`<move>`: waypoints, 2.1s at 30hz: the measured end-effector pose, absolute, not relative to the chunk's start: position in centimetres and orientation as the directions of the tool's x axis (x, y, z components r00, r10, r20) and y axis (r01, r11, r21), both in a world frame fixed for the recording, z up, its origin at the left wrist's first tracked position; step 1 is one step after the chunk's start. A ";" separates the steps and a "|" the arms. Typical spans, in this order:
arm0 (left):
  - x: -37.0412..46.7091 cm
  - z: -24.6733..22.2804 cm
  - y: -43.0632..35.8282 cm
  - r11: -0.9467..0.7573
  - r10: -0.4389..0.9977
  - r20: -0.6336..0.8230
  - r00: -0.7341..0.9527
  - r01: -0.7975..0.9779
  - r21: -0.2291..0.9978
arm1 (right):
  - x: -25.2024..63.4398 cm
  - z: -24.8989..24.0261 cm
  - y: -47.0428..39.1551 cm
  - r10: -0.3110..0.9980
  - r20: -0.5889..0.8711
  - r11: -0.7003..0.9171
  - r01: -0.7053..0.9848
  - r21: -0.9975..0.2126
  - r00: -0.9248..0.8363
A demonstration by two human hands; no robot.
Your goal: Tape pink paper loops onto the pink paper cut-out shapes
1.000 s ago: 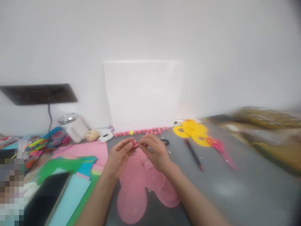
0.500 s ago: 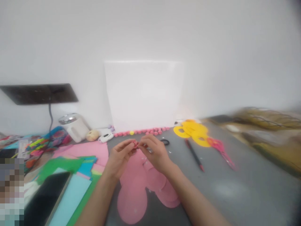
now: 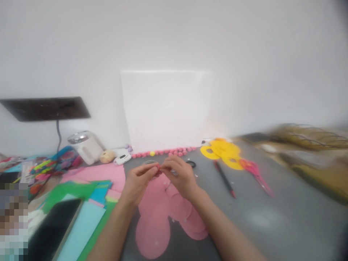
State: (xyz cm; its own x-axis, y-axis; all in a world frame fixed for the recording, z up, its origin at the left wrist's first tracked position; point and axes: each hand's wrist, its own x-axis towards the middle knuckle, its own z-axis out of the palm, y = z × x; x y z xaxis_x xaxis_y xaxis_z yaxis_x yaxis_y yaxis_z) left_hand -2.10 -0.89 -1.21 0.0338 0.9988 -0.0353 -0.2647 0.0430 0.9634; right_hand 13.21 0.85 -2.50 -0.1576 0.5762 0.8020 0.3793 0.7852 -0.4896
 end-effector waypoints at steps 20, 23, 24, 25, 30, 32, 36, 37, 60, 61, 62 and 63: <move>-2.2 -1.4 -0.9 0.066 0.997 -0.054 0.048 -0.291 0.955 | 13.2 -2.7 1.2 0.590 0.780 0.801 0.275 -0.532 -0.209; -2.1 -1.2 -1.0 0.080 0.997 -0.072 0.038 -0.306 0.949 | 13.2 -2.7 1.2 0.610 0.756 0.791 0.231 -0.566 -0.237; -2.0 -1.2 -1.0 0.078 0.997 -0.071 0.036 -0.300 0.951 | 13.2 -2.7 1.2 0.613 0.752 0.790 0.220 -0.573 -0.243; -2.0 -1.2 -1.0 0.072 0.997 -0.065 0.034 -0.290 0.954 | 13.2 -2.7 1.2 0.616 0.747 0.788 0.214 -0.577 -0.251; -1.9 -1.3 -0.9 0.029 0.999 -0.025 0.021 -0.223 0.974 | 13.2 -2.8 0.9 0.643 0.700 0.765 0.302 -0.568 -0.312; -1.8 -1.3 -1.0 0.031 0.999 -0.028 0.018 -0.210 0.977 | 13.2 -2.9 0.9 0.653 0.691 0.755 0.342 -0.560 -0.309; -1.7 -1.1 -1.1 0.047 0.999 -0.043 0.021 -0.250 0.967 | 13.0 -3.0 0.9 0.656 0.700 0.752 0.313 -0.580 -0.280; -1.7 -1.0 -1.1 0.049 0.999 -0.044 0.023 -0.262 0.964 | 13.0 -2.9 0.9 0.656 0.704 0.753 0.293 -0.589 -0.272; -2.1 -0.8 -1.0 0.120 0.992 -0.088 0.095 -0.434 0.893 | 13.2 -1.5 0.4 0.655 0.722 0.756 0.195 -0.625 -0.225; -2.1 -0.8 -1.0 0.117 0.992 -0.084 0.093 -0.434 0.893 | 13.2 -1.6 0.5 0.641 0.732 0.768 0.208 -0.606 -0.232; -2.0 -0.7 -1.0 0.114 0.993 -0.082 0.090 -0.433 0.894 | 13.1 -1.7 0.5 0.628 0.741 0.778 0.223 -0.588 -0.238; -2.0 -0.7 -1.0 0.109 0.993 -0.080 0.084 -0.432 0.895 | 13.1 -1.9 0.6 0.619 0.747 0.784 0.239 -0.573 -0.243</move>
State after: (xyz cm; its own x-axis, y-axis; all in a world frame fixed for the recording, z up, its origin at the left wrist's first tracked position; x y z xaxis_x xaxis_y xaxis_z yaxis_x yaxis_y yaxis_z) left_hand -2.02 -1.02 -0.71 0.0845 0.9932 -0.0804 -0.4323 0.1093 0.8951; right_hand 13.13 0.63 -1.86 -0.2430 0.6191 0.7467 0.2385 0.7843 -0.5727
